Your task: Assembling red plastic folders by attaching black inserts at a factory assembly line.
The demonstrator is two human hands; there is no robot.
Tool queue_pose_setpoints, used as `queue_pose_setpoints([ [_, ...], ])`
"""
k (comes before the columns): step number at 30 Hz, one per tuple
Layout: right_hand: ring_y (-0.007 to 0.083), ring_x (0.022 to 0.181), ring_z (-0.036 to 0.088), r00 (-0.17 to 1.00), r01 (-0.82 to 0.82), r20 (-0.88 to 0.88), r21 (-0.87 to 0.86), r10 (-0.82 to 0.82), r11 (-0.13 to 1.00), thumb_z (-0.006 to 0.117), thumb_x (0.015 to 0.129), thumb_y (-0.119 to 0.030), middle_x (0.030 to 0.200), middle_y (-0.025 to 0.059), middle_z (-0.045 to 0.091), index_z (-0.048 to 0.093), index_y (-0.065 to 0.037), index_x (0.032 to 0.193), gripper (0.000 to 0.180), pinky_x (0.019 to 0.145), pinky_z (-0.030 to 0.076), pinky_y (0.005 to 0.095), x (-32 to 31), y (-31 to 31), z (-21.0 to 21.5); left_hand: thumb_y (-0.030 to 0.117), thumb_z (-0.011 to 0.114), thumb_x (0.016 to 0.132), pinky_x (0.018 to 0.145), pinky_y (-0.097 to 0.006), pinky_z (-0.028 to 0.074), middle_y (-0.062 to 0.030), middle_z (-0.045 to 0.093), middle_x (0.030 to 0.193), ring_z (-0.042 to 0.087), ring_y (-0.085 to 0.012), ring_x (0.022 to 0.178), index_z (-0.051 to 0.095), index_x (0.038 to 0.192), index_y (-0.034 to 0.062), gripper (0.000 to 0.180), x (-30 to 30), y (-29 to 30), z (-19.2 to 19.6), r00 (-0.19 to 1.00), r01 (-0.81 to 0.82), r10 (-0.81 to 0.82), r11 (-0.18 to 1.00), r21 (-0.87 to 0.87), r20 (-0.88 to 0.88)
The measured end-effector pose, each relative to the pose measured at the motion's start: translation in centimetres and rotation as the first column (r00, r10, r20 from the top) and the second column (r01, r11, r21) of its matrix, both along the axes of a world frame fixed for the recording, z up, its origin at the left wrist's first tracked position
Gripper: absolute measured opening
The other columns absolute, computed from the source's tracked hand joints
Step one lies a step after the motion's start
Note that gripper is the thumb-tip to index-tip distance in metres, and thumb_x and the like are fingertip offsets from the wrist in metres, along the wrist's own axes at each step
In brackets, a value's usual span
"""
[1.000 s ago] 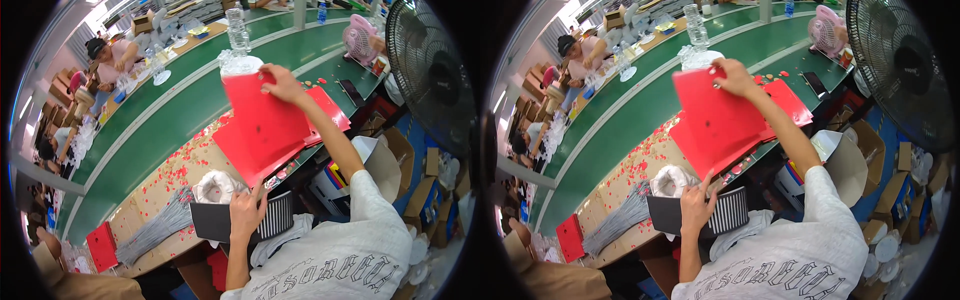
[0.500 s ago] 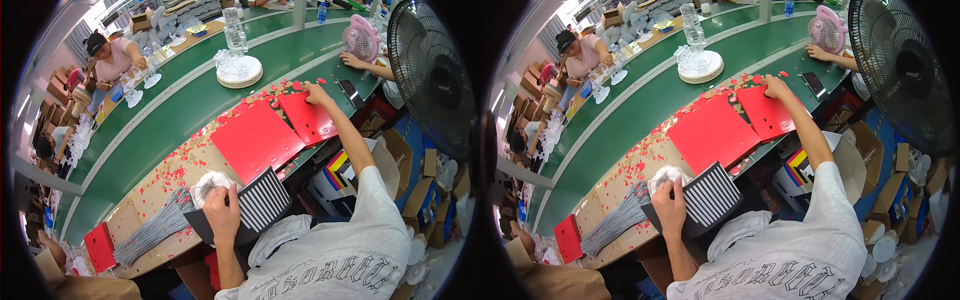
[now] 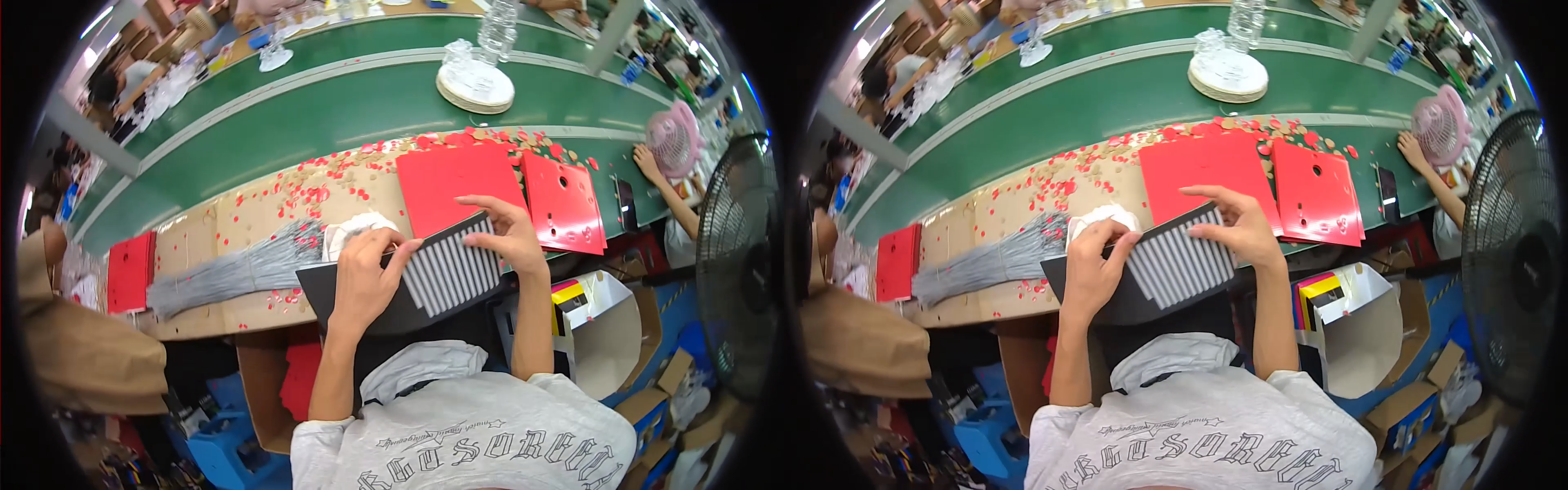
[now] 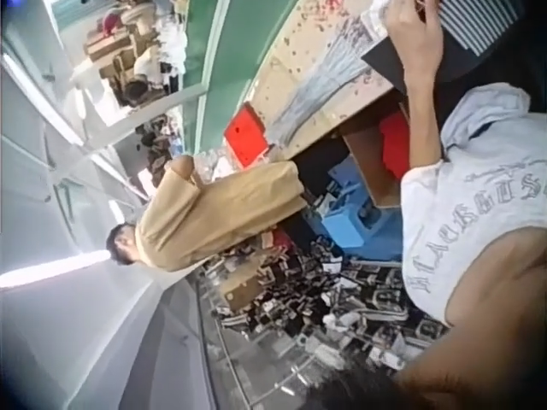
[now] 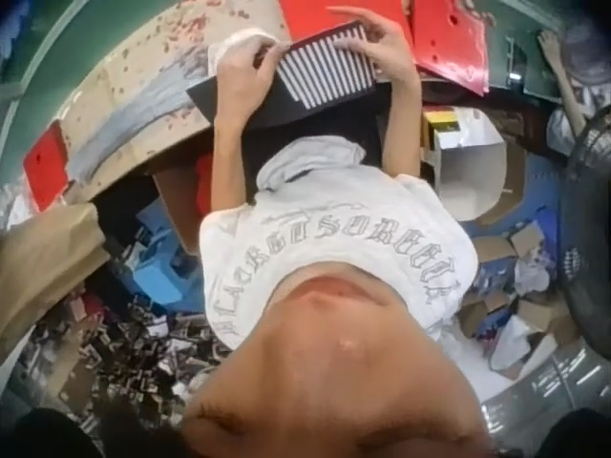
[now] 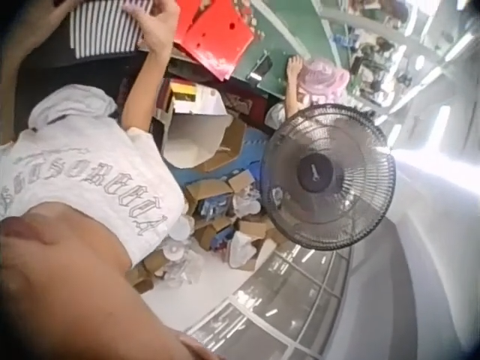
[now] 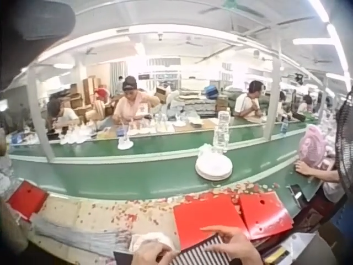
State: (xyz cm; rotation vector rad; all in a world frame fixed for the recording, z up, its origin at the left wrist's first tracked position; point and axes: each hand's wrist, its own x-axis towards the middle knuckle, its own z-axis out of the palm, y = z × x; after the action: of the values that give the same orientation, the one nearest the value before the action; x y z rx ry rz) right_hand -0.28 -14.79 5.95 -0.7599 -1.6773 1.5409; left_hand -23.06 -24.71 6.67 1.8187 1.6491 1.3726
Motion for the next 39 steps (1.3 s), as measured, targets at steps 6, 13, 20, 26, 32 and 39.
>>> queue_pose_setpoints([
  [6, 0.0106, 0.086, 0.07, 0.986, 0.161, -0.045, -0.061, -0.164, 0.985, 0.074, 0.082, 0.008, 0.098, 0.0098, 0.075, 0.061, 0.001, 0.131, 0.051, 0.078, 0.055, 0.0221, 0.4, -0.8, 0.6, 0.022, 0.073, 0.09, 0.078, -0.042, 0.05, -0.0202, 0.068, 0.086, 0.066, -0.037, 0.082, 0.068, 0.094, -0.005, 0.028, -1.6, -1.3, 0.1, 0.994, 0.107, -0.112, 0.967, -0.233, -0.011],
  [13, 0.0109, 0.087, 0.068, 0.862, 0.363, -0.308, -0.176, -0.402, 0.915, 0.069, 0.084, 0.011, 0.098, 0.0078, 0.073, 0.062, 0.001, 0.12, 0.038, 0.081, 0.053, 0.0228, -0.8, -2.1, -1.7, 0.003, 0.071, 0.083, 0.099, -0.045, 0.043, -0.017, 0.062, 0.117, 0.057, -0.0353, 0.114, 0.066, 0.111, 0.0011, 0.028, -0.5, -4.0, 1.1, 0.826, -0.477, 0.549, 0.8, 0.365, -0.124],
  [20, 0.0042, 0.075, 0.064, 0.797, 0.331, -0.336, -0.454, -0.503, 0.827, 0.068, 0.09, 0.003, 0.093, 0.0043, 0.069, 0.056, -0.006, 0.111, 0.026, 0.052, 0.043, 0.0171, -3.2, -4.3, -3.9, 0.009, 0.069, 0.091, 0.077, -0.028, 0.051, -0.0097, 0.063, 0.103, 0.062, -0.0148, 0.089, 0.059, 0.111, -0.0014, 0.025, 5.3, -10.6, -5.8, 0.669, -0.11, 0.343, 0.923, -0.369, 0.659],
  [26, 0.0138, 0.102, 0.063, 0.956, 0.241, -0.103, -0.258, -0.275, 0.936, 0.075, 0.082, 0.006, 0.11, 0.0097, 0.065, 0.056, -0.002, 0.102, 0.029, 0.087, 0.051, 0.0256, -1.1, -7.6, -5.3, 0.002, 0.065, 0.095, 0.093, -0.027, 0.049, -0.0092, 0.063, 0.121, 0.062, -0.0142, 0.108, 0.053, 0.131, -0.0051, 0.039, 4.4, -8.6, -6.0, 0.387, -0.052, 0.185, 0.983, -0.179, 0.903],
  [32, 0.0261, 0.092, 0.064, 0.873, 0.208, 0.172, 0.715, -0.457, 0.667, 0.082, 0.072, -0.002, 0.105, 0.0115, 0.064, 0.074, -0.005, 0.104, 0.033, 0.08, 0.052, 0.0342, -5.5, -10.9, -1.2, -0.006, 0.063, 0.094, 0.092, -0.027, 0.052, -0.013, 0.069, 0.114, 0.065, -0.0143, 0.104, 0.057, 0.127, -0.0093, 0.034, 3.9, -8.0, -6.4, 0.483, -0.128, 0.187, 0.981, -0.142, 0.856],
  [39, 0.0171, 0.07, 0.063, 0.936, 0.163, 0.105, 0.715, -0.335, 0.68, 0.081, 0.073, 0.002, 0.097, 0.0093, 0.064, 0.075, -0.003, 0.109, 0.036, 0.061, 0.051, 0.0279, -8.6, -11.9, -0.9, -0.004, 0.063, 0.094, 0.077, -0.023, 0.054, -0.008, 0.07, 0.101, 0.065, -0.0093, 0.088, 0.061, 0.116, -0.0095, 0.022, 6.7, -8.5, -6.6, 0.546, -0.418, 0.322, 0.905, -0.081, 0.774],
])
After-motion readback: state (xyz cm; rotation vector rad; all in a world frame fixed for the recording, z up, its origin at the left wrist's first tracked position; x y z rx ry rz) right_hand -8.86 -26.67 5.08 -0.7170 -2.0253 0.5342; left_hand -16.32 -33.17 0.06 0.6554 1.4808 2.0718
